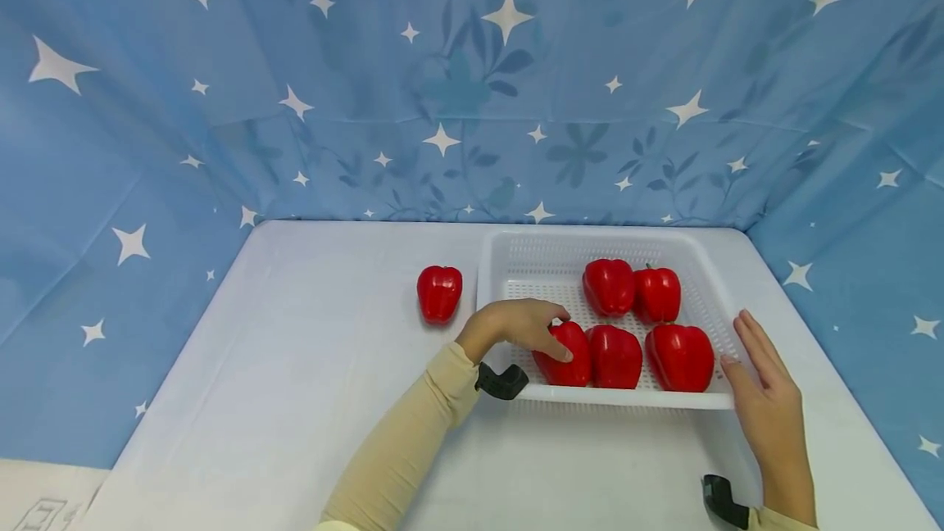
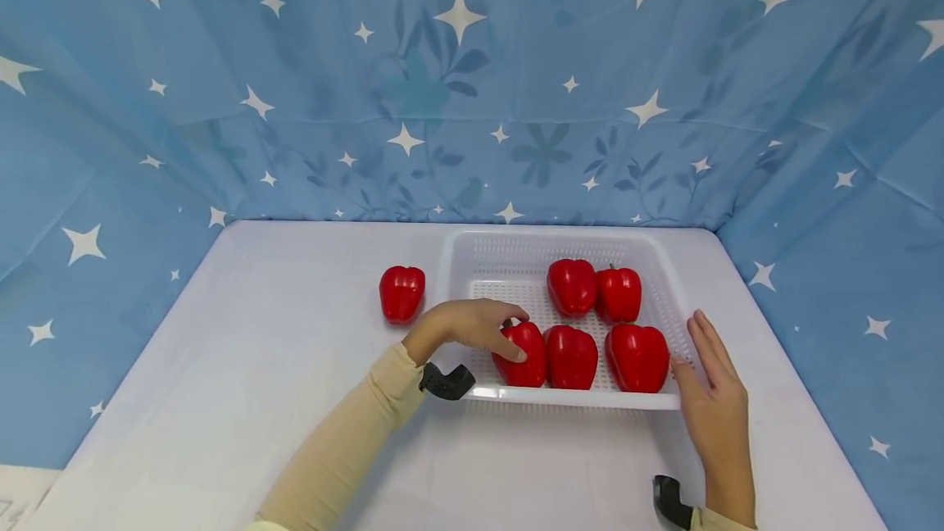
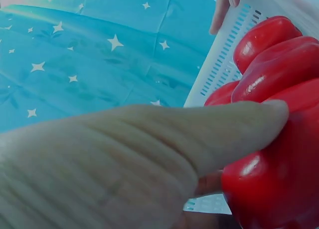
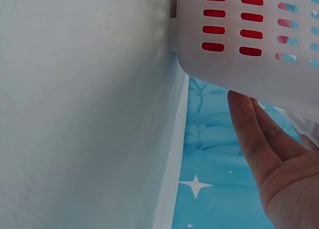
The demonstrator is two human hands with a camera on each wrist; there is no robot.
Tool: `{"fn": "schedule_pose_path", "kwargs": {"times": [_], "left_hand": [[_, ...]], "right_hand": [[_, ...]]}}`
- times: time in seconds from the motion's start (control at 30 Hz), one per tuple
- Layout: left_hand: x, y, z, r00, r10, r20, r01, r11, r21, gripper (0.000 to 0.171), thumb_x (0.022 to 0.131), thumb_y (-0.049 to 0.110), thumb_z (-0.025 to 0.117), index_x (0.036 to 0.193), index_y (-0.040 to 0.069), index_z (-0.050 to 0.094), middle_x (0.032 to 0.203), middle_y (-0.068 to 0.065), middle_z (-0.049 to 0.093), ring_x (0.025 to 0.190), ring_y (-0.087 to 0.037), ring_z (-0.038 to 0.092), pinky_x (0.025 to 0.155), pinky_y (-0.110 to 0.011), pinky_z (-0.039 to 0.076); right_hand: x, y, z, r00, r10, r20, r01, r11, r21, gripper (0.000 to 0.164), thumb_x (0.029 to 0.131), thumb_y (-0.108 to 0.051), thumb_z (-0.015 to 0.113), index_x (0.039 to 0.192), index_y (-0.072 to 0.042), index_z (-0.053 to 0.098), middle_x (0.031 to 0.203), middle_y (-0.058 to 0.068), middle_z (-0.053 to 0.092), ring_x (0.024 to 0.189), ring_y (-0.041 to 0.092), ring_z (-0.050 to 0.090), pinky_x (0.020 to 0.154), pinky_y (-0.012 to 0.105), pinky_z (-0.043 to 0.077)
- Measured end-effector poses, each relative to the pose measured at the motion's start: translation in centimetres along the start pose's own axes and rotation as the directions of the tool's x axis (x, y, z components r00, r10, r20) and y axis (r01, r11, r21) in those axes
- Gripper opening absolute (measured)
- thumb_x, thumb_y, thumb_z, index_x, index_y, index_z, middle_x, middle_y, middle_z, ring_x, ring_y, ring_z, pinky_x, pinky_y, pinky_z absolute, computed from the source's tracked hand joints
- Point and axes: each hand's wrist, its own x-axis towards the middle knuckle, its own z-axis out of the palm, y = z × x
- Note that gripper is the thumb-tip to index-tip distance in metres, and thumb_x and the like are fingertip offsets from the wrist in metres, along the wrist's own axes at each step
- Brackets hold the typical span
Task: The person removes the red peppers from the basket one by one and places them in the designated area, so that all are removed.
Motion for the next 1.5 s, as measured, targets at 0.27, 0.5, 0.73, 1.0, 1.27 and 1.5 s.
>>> {"fn": "schedule_pose_path", "kwargs": {"times": [0.27,0.5,0.73,1.0,1.27,1.5], "left_hand": [[-0.3,-0.2,0.4,1.0,-0.001,-0.001,0.001,0.999,-0.037,0.068,0.09,0.025,0.083,0.15,0.008,0.056,0.124,-0.001,0.064,0.112,-0.016,0.057,0.088,-0.034,0.06],[-0.4,-0.4,0.6,0.999,0.033,0.003,-0.033,0.997,-0.067,0.063,0.09,0.023,0.082,0.146,0.007,0.059,0.118,0.001,0.065,0.108,-0.014,0.058,0.086,-0.03,0.059],[-0.6,-0.5,0.6,0.998,0.058,0.0,-0.057,0.993,-0.106,0.059,0.089,0.019,0.083,0.141,0.006,0.059,0.114,0.001,0.064,0.105,-0.013,0.058,0.086,-0.034,0.061],[-0.7,-0.5,0.4,0.994,0.092,-0.053,-0.098,0.988,-0.123,0.052,0.09,0.018,0.083,0.135,0.008,0.059,0.112,0.002,0.065,0.102,-0.012,0.059,0.082,-0.031,0.061],[-0.9,-0.4,0.6,0.985,0.121,-0.12,-0.139,0.977,-0.159,0.045,0.089,0.018,0.083,0.127,0.011,0.06,0.107,0.004,0.066,0.096,-0.011,0.062,0.076,-0.027,0.059],[-1.0,-0.6,0.9,0.976,0.14,-0.168,-0.175,0.96,-0.22,0.044,0.089,0.019,0.084,0.127,0.013,0.064,0.108,0.006,0.066,0.097,-0.01,0.062,0.078,-0.029,0.062]], "right_hand": [[-0.2,-0.2,0.2,1.0,0.001,-0.001,-0.001,1.0,-0.011,0.06,0.112,-0.03,0.052,0.168,-0.035,0.032,0.172,-0.023,0.021,0.161,0.009,0.016,0.105,0.067,0.04],[-0.3,-0.4,0.2,1.0,0.023,0.003,-0.023,1.0,-0.02,0.061,0.112,-0.031,0.05,0.169,-0.033,0.03,0.173,-0.021,0.019,0.162,0.012,0.014,0.104,0.07,0.04],[-0.3,-0.5,0.3,1.0,0.024,0.006,-0.024,0.999,-0.021,0.061,0.112,-0.032,0.05,0.169,-0.032,0.03,0.174,-0.018,0.019,0.162,0.012,0.014,0.103,0.07,0.04],[-0.1,-0.6,0.1,1.0,0.018,0.007,-0.018,0.999,-0.034,0.061,0.112,-0.032,0.049,0.17,-0.028,0.029,0.176,-0.012,0.018,0.162,0.014,0.013,0.104,0.071,0.039],[-0.1,-0.4,-0.1,0.999,0.036,0.023,-0.034,0.998,-0.045,0.062,0.113,-0.032,0.048,0.171,-0.026,0.026,0.177,-0.006,0.016,0.163,0.02,0.011,0.103,0.073,0.039],[0.0,-0.3,-0.4,0.998,0.033,0.053,-0.03,0.998,-0.054,0.064,0.113,-0.032,0.047,0.171,-0.021,0.024,0.178,0.004,0.014,0.163,0.035,0.01,0.099,0.078,0.038]]}}
